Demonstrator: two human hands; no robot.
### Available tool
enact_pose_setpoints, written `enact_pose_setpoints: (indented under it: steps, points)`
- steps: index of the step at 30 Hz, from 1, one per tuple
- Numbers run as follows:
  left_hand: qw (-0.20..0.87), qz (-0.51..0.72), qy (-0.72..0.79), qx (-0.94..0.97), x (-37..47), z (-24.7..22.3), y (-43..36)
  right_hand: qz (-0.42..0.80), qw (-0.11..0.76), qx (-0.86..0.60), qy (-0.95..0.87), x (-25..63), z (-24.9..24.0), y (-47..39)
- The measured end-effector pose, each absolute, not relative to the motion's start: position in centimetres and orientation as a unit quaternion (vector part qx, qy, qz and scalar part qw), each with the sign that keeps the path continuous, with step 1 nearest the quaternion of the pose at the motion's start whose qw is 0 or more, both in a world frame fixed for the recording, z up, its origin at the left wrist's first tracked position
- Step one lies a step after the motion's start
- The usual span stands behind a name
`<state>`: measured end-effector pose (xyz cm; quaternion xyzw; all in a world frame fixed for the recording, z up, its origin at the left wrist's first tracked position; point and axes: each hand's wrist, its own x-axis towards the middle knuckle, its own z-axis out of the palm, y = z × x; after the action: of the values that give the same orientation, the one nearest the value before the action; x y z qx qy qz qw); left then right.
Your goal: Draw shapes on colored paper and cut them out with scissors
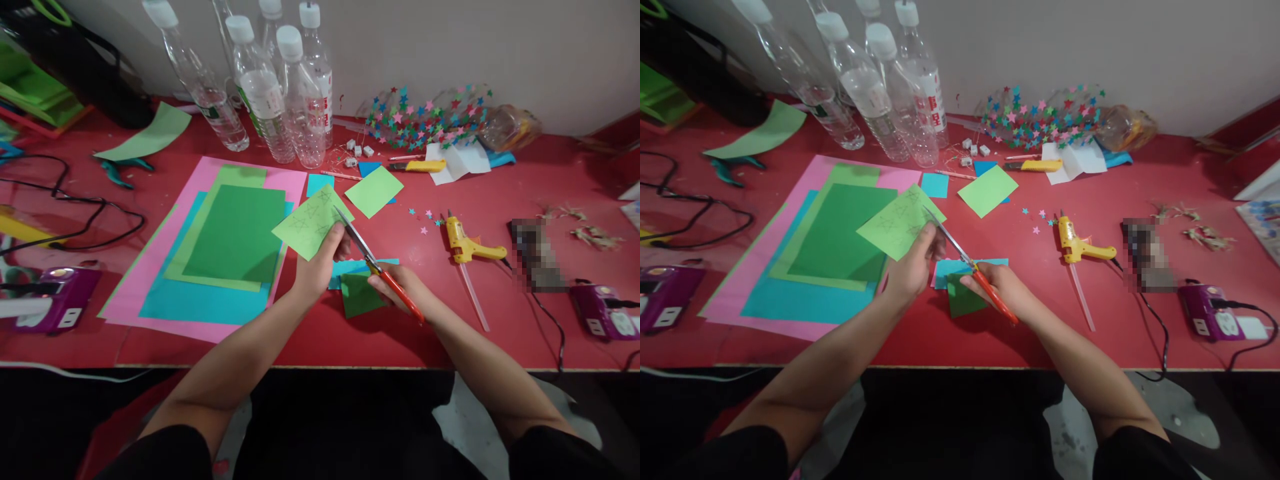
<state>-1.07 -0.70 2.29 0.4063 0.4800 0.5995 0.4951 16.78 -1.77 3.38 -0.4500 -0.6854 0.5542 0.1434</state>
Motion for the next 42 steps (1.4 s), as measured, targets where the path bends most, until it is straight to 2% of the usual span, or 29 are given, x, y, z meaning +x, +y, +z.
enact_pose_setpoints:
  steps: [42]
  points:
    - [0.52,0.598,0.46,0.402,-1.25,2.24,-0.42,0.562,0.15,-0.456,-0.673,17.19,3.59,-1.3]
